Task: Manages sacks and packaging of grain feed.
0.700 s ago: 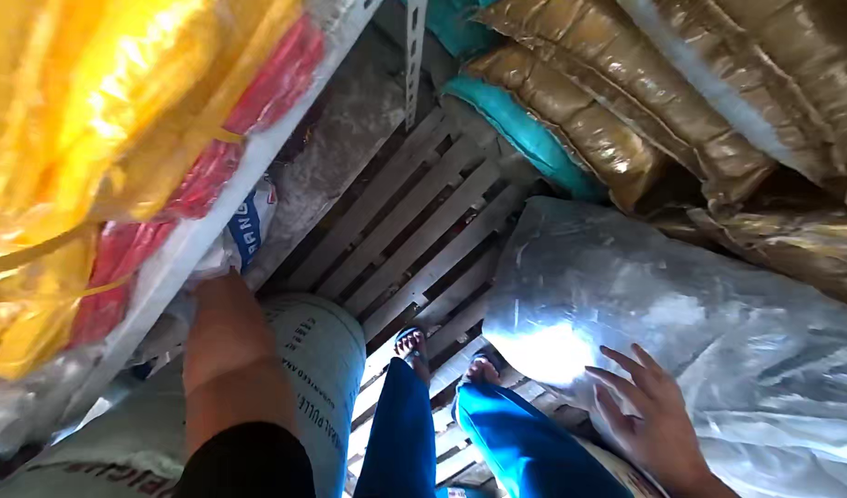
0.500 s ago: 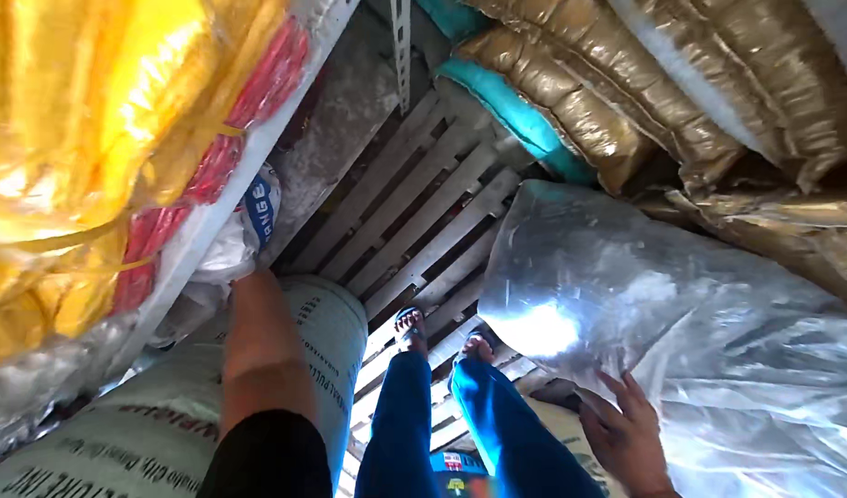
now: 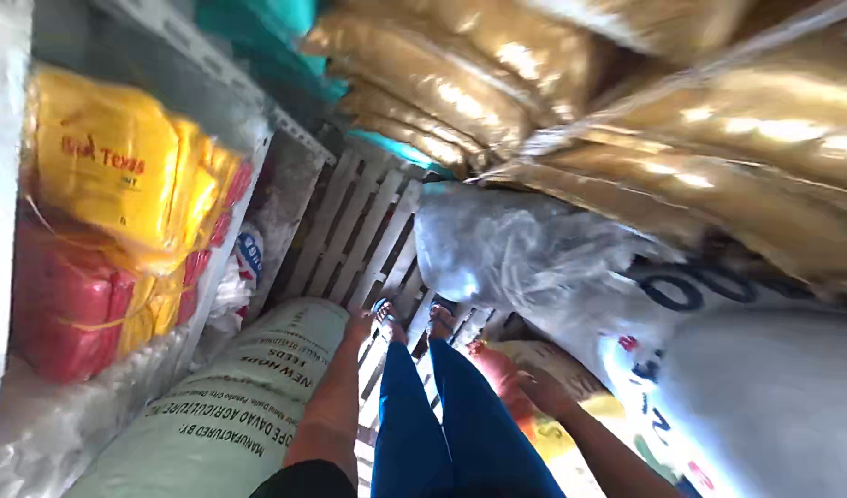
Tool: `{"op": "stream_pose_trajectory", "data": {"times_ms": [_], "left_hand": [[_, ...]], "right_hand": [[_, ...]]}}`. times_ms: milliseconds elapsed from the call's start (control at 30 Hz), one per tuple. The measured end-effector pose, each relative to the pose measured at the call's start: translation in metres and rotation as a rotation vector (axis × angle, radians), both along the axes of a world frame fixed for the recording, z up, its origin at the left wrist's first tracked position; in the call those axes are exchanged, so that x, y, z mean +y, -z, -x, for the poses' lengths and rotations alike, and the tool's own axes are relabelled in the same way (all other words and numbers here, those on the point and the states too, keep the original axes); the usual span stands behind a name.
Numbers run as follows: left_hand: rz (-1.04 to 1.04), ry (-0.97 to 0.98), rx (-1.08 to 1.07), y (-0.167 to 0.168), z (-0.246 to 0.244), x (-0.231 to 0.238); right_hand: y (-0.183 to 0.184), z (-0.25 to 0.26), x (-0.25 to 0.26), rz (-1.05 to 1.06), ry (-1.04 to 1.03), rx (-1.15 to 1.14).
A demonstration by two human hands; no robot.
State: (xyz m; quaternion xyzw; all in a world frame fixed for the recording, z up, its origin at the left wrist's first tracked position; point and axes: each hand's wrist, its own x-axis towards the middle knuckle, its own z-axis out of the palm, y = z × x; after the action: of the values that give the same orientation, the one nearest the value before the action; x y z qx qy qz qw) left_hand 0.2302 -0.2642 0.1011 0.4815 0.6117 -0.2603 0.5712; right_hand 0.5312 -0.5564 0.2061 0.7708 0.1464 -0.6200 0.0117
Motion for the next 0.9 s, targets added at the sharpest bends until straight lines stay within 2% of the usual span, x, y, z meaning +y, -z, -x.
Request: {"op": "stream_pose_trajectory", "data": {"times_ms": [67,100,167,233,300,367,533,633,800,900], "left_hand": [[0.028,0.378,-0.115,-0.028,-0.032,-0.027],[0.033,0.484,-0.168,-0.039,-0.046,-0.035],[0.051,0.610,-0.242,-0.064,-0.074,-0.044],[0.067,0.705,-0.261,-0.086,-0.095,-0.047],[0.062,0.795,-0.224,-0.102,-0.103,-0.044],[0.017,0.909,-0.159,-0.119,-0.110,-0.038],[-0.066,1.128,-0.042,-0.175,-0.136,-0.009],[-0.135,1.120,0.038,-0.198,-0.156,0.001],[-0.220,1.179,0.147,-0.181,-0.217,0.002],[-0.269,1.213,0.099,-0.179,-0.279,-0.030]], "right_hand": [[-0.022,-0.003,-0.019,-0.004,0.071,0.039],[-0.032,-0.004,-0.027,-0.019,0.095,0.028],[-0.053,-0.009,-0.039,-0.020,0.166,-0.006],[-0.075,-0.010,-0.058,-0.040,0.359,-0.084],[-0.101,0.000,-0.076,-0.046,0.587,-0.142],[-0.119,0.012,-0.098,-0.069,0.732,-0.163],[-0.109,0.059,-0.162,-0.048,0.784,-0.101],[-0.093,0.072,-0.173,-0.025,0.821,-0.033],[-0.082,0.050,-0.162,-0.145,0.929,-0.022],[-0.088,0.042,-0.159,-0.164,1.081,-0.066]]}}
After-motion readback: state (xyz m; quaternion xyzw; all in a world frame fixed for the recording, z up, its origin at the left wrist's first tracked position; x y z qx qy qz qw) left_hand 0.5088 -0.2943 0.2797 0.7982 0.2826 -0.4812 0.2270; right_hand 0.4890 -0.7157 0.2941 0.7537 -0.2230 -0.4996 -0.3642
